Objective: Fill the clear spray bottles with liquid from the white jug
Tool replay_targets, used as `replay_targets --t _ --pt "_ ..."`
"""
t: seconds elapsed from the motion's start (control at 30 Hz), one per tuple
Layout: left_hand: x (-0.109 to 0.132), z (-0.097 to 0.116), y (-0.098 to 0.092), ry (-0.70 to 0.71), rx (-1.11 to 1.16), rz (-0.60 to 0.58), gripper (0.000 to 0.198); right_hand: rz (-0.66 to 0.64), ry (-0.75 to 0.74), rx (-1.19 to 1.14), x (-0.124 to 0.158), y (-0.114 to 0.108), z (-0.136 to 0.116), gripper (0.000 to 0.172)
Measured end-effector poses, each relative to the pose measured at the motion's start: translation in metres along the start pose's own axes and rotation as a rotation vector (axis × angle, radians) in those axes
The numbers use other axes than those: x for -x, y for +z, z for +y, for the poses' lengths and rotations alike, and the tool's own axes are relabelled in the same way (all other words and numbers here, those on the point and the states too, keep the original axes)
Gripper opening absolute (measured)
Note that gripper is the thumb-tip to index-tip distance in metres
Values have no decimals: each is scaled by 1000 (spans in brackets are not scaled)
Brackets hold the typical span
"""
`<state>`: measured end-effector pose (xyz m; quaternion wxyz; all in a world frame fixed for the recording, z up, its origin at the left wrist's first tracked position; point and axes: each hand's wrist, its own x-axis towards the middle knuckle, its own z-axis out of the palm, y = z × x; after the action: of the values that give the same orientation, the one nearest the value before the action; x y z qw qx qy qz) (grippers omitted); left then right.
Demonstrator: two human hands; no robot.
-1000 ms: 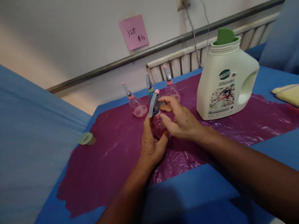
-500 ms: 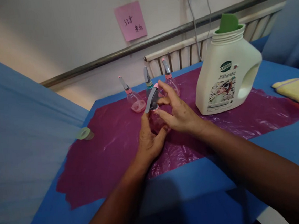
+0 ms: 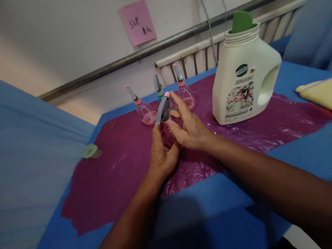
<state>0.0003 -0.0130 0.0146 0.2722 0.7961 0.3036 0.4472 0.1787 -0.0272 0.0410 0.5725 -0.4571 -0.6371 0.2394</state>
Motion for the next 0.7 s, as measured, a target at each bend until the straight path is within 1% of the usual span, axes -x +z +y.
replay_targets --t 0.07,0.17,0.23,0.3,0.37,0.43,0.53,0.63,0.7 --pt "0 0 0 0 -4 11 85 13 4 -50 0 0 -1 98" --pt "0 1 0 1 -38 11 83 49 -42 -56 -4 2 1 97" --pt "-1 2 0 -9 -53 15 78 92 -61 -46 -8 5 4 99" --pt "-1 1 1 -23 -40 24 74 132 -43 -44 -10 8 7 104" --pt "-1 1 1 -35 -25 29 72 145 -30 -50 -11 9 9 108" --pt "-1 0 1 -29 -20 27 71 128 -50 -62 -9 10 9 108" --pt "-1 0 0 -1 -18 7 73 74 -89 -90 -3 8 6 100" --pt "-1 0 -1 0 -26 -2 78 34 -50 -80 0 6 4 98" --pt "0 1 -2 2 -46 7 80 37 -26 -58 0 5 4 99"
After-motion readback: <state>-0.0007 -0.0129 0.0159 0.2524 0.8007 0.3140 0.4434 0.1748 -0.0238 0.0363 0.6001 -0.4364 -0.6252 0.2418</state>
